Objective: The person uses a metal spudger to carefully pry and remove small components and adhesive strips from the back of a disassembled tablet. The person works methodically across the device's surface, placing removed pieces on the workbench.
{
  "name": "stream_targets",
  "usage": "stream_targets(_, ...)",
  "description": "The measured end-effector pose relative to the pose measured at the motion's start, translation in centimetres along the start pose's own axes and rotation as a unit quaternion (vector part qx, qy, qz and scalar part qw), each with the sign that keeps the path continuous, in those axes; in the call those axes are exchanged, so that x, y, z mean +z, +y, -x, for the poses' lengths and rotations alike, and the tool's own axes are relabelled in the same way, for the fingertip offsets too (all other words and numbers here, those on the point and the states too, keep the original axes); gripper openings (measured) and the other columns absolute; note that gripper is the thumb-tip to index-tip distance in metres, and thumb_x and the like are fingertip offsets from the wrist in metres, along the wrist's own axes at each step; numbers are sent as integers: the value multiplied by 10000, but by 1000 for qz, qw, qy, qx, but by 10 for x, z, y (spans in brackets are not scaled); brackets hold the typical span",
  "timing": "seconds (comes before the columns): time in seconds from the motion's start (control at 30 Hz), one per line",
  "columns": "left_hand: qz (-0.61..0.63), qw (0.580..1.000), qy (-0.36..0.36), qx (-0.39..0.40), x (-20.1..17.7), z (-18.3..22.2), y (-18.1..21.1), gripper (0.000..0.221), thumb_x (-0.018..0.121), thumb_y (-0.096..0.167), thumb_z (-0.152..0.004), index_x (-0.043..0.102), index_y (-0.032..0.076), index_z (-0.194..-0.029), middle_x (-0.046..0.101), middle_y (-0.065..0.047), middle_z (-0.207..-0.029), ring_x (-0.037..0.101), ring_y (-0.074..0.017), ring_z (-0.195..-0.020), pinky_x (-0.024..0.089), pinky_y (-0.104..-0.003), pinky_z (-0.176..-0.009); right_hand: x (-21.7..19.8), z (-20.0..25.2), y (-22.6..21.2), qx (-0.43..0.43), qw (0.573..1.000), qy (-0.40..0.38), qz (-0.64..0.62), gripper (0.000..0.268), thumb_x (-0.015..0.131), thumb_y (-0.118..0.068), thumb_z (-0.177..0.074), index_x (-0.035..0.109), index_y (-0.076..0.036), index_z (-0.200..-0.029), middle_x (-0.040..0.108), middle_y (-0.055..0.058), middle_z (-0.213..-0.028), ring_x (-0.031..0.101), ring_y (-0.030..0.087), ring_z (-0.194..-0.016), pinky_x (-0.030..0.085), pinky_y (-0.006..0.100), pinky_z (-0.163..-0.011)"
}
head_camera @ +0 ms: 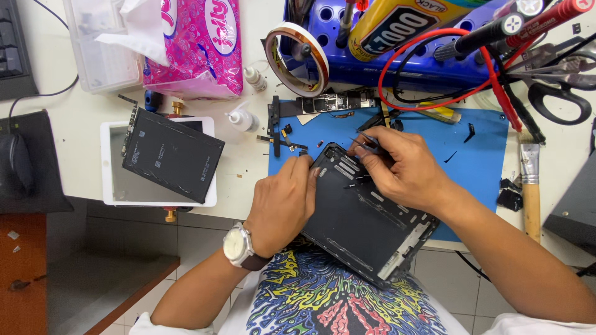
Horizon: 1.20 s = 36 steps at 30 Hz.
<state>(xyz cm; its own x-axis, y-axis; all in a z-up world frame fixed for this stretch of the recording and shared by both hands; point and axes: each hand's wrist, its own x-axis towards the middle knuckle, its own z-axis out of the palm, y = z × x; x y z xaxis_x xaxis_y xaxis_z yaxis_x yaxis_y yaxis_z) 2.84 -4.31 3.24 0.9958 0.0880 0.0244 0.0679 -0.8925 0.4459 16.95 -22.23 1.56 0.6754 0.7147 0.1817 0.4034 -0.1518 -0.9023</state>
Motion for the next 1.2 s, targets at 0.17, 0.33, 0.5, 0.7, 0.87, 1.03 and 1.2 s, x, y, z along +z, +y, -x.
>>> stream_targets(0.17,163,984,-66,-42,6,-9,-16,231,498,143,-1070,649,-28,-1107,637,-170,-707,691,-406,-617,491,-414,-480,-2,3,-1,-6,1000,-5,2,76,635,1,-978,699,-36,-958,660,134,-697,629,251,-598,490,347,-537)
stream_targets(0.33,222,966,-105,-81,4,-18,-25,230,508,186,-1056,675,29,-1085,677,-185,-689,713,-418,-664,506,-408,-520,-9,2,-8,-8,1000,-20,10,53,652,15,-950,695,-15,-959,673,169,-749,653,319,-645,512,399,-586)
stream_targets(0.5,268,946,-140,-114,-6,-25,-25,241,522,171,-1025,729,60,-1078,736,-223,-808,730,-438,-827,551,-465,-681,-13,0,-13,40,998,-39,12,62,652,6,-936,709,-12,-953,664,173,-734,654,304,-672,516,403,-632)
stream_targets(0.7,302,929,-164,-137,-6,-26,-31,282,497,172,-1026,745,61,-1101,744,-202,-823,724,-328,-832,551,-458,-757,-17,-1,-25,134,990,-40,-28,103,635,-47,-941,737,-52,-955,671,112,-695,570,158,-713,500,362,-650)
stream_targets(0.87,365,899,-186,-153,6,-23,-47,303,475,182,-1042,747,57,-1090,702,-147,-743,641,-219,-773,526,-387,-743,-17,-2,-32,174,978,-52,-104,120,626,-73,-966,745,-67,-949,652,49,-636,540,119,-630,471,253,-576)
stream_targets(1.03,434,861,-192,-183,8,-20,-49,321,457,181,-1048,748,49,-1084,618,-20,-752,562,-152,-786,459,-269,-733,-16,0,-37,191,968,-50,-158,113,638,-109,-984,732,-62,-944,643,32,-626,534,90,-622,448,212,-560)
stream_targets(1.2,458,847,-186,-194,0,-19,-49,330,459,181,-1053,745,22,-1090,629,-24,-723,546,-119,-716,445,-229,-665,-14,4,-34,198,966,-26,-164,96,659,-99,-992,737,-45,-979,669,65,-636,553,95,-606,453,202,-566)
